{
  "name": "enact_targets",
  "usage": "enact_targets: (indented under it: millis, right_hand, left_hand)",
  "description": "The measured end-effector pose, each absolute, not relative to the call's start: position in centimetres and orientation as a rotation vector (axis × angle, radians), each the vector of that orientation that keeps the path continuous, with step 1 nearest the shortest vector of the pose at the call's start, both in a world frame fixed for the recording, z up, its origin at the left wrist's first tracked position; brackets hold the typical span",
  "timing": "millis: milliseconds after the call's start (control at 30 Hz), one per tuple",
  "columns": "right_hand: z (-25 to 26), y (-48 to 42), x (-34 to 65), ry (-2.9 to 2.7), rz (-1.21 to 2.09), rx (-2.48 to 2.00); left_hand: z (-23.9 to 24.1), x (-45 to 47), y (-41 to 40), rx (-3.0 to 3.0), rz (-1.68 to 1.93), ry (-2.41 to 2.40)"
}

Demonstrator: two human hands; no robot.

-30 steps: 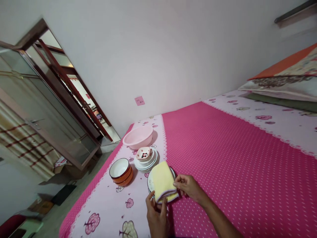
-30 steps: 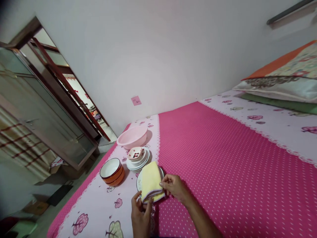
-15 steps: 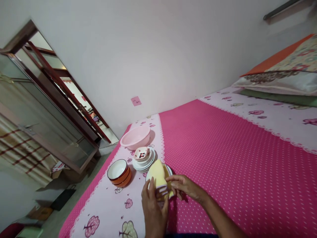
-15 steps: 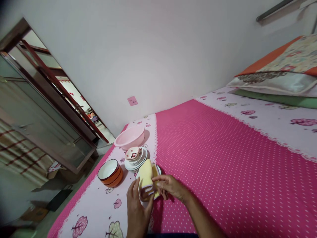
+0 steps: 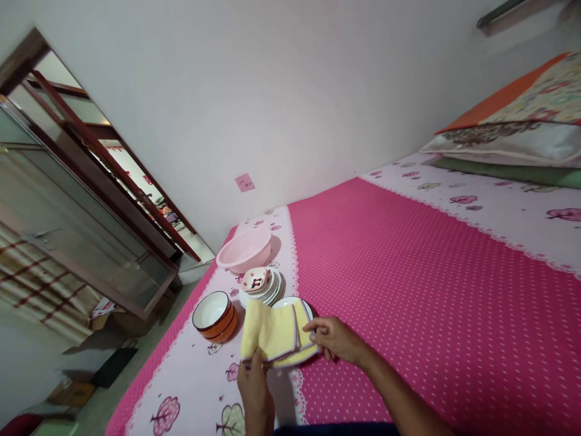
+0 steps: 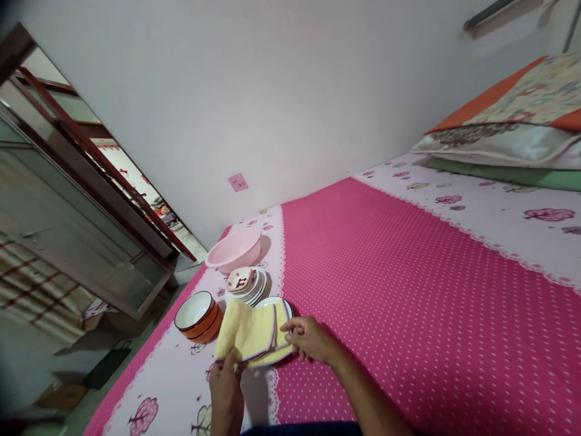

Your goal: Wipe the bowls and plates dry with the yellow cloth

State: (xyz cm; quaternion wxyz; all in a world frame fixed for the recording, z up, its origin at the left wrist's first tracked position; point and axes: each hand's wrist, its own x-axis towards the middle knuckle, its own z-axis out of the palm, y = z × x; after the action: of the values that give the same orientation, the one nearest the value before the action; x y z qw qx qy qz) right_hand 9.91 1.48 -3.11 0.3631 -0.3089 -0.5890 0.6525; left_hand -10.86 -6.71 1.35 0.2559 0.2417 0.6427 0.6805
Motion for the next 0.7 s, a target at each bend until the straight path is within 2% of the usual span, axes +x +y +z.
enact_targets:
  millis: [300,567,700]
  right_hand:
    - [-3.2,1.3,9.7,-1.540,1.645,-0.862]
    - [-2.6,1.7,10.0,-1.448,1.464,-0.950]
    - [-3.2,1.8,9.9,-1.440,1.522,-1.017]
  left_hand:
    - [1.0,-10.8,-7.3,0.419,1.905,1.677]
    - [1.5,-12.2,-6.6,0.738,1.972,1.909]
    - [1.9,-11.0,-6.4,1.001,1.956,1.900]
